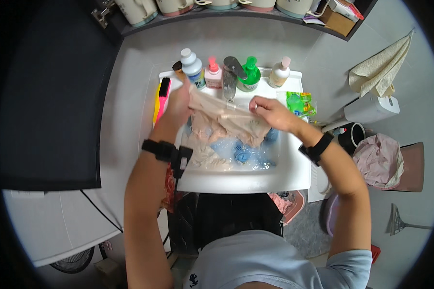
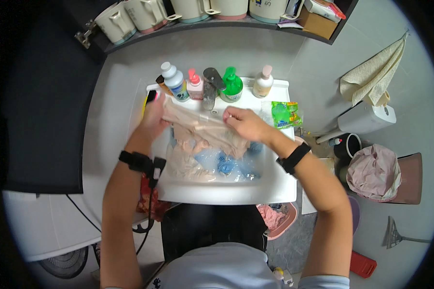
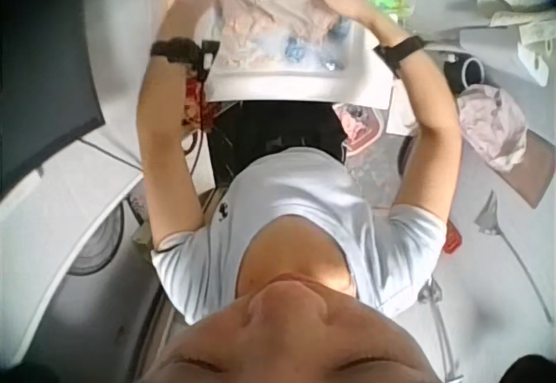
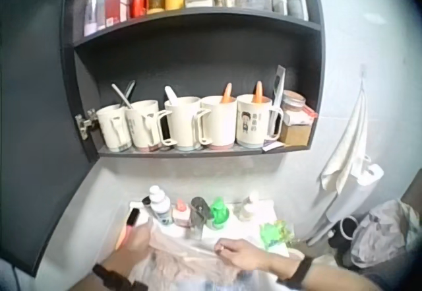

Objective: Hand washing a light-colored garment in a bathroom sink with soap and water.

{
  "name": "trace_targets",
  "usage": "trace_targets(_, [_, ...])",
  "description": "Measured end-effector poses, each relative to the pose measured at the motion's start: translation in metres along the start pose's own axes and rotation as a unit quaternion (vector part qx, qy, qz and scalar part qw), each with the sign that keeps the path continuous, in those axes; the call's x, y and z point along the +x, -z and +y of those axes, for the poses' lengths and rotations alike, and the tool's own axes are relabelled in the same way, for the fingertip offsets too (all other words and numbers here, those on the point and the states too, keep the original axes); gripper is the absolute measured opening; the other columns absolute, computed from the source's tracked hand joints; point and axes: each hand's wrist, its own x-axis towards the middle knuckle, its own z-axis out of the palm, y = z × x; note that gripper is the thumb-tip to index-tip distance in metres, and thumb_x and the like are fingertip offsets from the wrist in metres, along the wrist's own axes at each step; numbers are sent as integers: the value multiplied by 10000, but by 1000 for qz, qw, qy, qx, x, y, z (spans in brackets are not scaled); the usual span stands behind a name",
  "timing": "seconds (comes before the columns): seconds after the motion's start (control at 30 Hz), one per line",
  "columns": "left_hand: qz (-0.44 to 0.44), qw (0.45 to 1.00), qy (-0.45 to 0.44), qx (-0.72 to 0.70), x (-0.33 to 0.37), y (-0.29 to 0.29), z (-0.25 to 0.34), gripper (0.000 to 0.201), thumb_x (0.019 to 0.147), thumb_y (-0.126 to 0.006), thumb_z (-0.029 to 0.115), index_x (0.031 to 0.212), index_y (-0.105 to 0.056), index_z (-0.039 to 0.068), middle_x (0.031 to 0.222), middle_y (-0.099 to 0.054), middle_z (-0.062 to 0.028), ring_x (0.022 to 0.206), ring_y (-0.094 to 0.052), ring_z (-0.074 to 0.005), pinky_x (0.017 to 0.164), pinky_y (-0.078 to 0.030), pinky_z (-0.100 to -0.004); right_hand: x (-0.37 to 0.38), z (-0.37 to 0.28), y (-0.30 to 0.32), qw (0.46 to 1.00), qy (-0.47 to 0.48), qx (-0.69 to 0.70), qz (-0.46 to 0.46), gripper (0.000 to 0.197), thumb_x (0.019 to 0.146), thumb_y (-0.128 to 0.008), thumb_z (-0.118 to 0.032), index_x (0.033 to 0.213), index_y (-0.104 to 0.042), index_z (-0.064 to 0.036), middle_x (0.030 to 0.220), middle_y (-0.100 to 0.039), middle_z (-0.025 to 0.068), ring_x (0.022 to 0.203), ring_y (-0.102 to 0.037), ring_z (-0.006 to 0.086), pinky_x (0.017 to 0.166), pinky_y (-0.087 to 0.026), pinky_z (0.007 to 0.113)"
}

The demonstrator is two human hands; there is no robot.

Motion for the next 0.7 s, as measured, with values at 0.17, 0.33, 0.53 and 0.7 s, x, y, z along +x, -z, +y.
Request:
trace_targets(0.17, [-57,965,-44,253,-57,-25,83,382,802,-618,301,996,-473,6,897,-560,-89,792,-562,-161,669,-451,-279,-7,-30,24,909,119,-399,-26,343,673,-653,-170,954,-540,-9,772,-571,215,768,-563,371,667,-445,425])
trace_targets(0.33, [-14,945,-181,273,-99,-22,120,242,754,-675,248,722,-469,127,710,-510,28,627,-487,-41,520,-392,-165,-21,-92,59,937,53,-331,97,239,737,-582,-163,909,-590,2,816,-617,163,777,-599,288,649,-467,384])
trace_targets(0.53, [29,935,-315,161,-120,-27,162,194,757,-675,206,716,-523,93,682,-522,21,599,-486,-40,506,-392,-158,-29,-125,68,984,54,126,115,294,848,-499,-204,1092,-519,-41,954,-572,31,873,-531,121,719,-429,280])
trace_targets(0.7, [21,938,-323,129,-113,-8,199,165,760,-677,179,718,-581,51,663,-543,5,559,-494,-39,475,-411,-136,-29,-155,79,964,177,-71,185,354,843,-482,-259,1115,-494,-33,984,-571,99,873,-527,194,735,-408,296])
